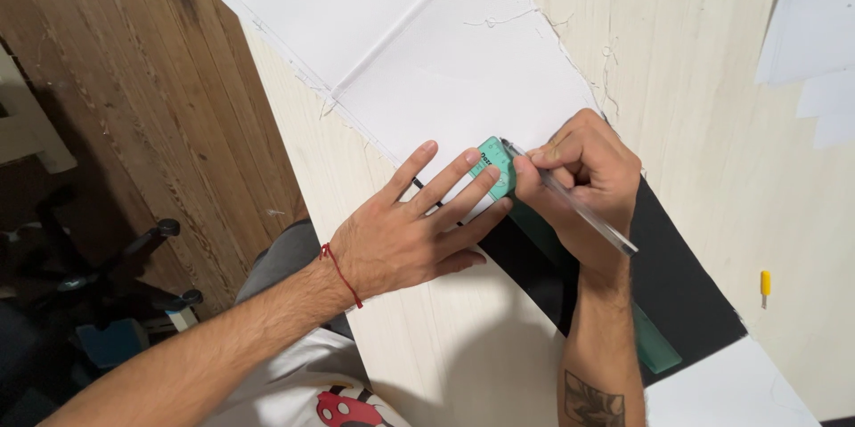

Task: Measuring and marking leather strips with a ruler and pen on a workshop table

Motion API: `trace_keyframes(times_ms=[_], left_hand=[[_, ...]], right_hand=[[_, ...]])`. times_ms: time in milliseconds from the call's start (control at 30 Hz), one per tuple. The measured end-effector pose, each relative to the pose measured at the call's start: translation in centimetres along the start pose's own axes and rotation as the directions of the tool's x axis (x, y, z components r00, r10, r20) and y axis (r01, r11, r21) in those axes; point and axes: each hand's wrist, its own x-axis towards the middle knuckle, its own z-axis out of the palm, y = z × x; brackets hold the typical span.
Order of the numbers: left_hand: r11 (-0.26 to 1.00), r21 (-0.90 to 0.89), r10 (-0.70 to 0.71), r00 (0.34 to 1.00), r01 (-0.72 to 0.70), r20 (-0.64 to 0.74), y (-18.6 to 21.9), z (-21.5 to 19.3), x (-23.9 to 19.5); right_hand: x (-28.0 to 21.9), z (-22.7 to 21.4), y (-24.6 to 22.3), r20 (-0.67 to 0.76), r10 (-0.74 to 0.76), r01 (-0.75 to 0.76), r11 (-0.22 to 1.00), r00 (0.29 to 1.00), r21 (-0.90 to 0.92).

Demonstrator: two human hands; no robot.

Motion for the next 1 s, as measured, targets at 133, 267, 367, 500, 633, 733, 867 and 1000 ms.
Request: trace_keyframes(times_ms=[133,267,367,500,633,733,867,1000], left_hand=[[1.000,-0.021,0.008,1.000,-0.008,0.008,0.2,-0.1,0.0],[1.000,-0.019,0.005,1.000,-0.005,-0.003,-0.1,-0.2,0.1],[0.999,-0.041,-0.003,0.996,-0.001,-0.092,0.2,-0.4,0.0],[0.997,-0.079,0.006,0.985,-0.020,-0.172,0.0,-0.5,-0.3],[0.995,-0.089,0.043,0.994,-0.052,-0.101,-0.1,-1.2,-0.4],[0.999,-0.050,-0.006,0.997,0.002,-0.073,-1.3,-2.2,0.3],[0.996,-0.041,0.074,0.993,-0.078,-0.086,-4.9,-4.1,1.5],[0.939,-0.059,0.339,0.941,-0.338,0.015,-10.3,-4.8,4.0]], right_hand=[[-1.6,-0.9,2.8,-0.158,0.064,-0.026,0.973,0.985,0.229],[-5.3,-3.3,0.3,-0.273,0.106,-0.098,0.994,0.956,0.041],[-10.2,-4.8,-1.8,-0.207,0.193,-0.255,0.905,0.959,-0.341],[-16.7,-5.1,-2.2,-0.142,0.309,-0.337,0.794,0.940,-0.506],[-21.6,-2.2,-0.2,-0.246,0.213,-0.322,0.718,0.946,-0.616],[-22.8,1.8,0.7,-0.235,0.153,-0.279,0.599,0.960,-0.751],[-19.5,7.4,-4.9,-0.332,0.047,-0.264,0.715,0.942,-0.647],[-19.3,12.1,-6.1,-0.433,0.062,-0.338,0.727,0.899,-0.598]])
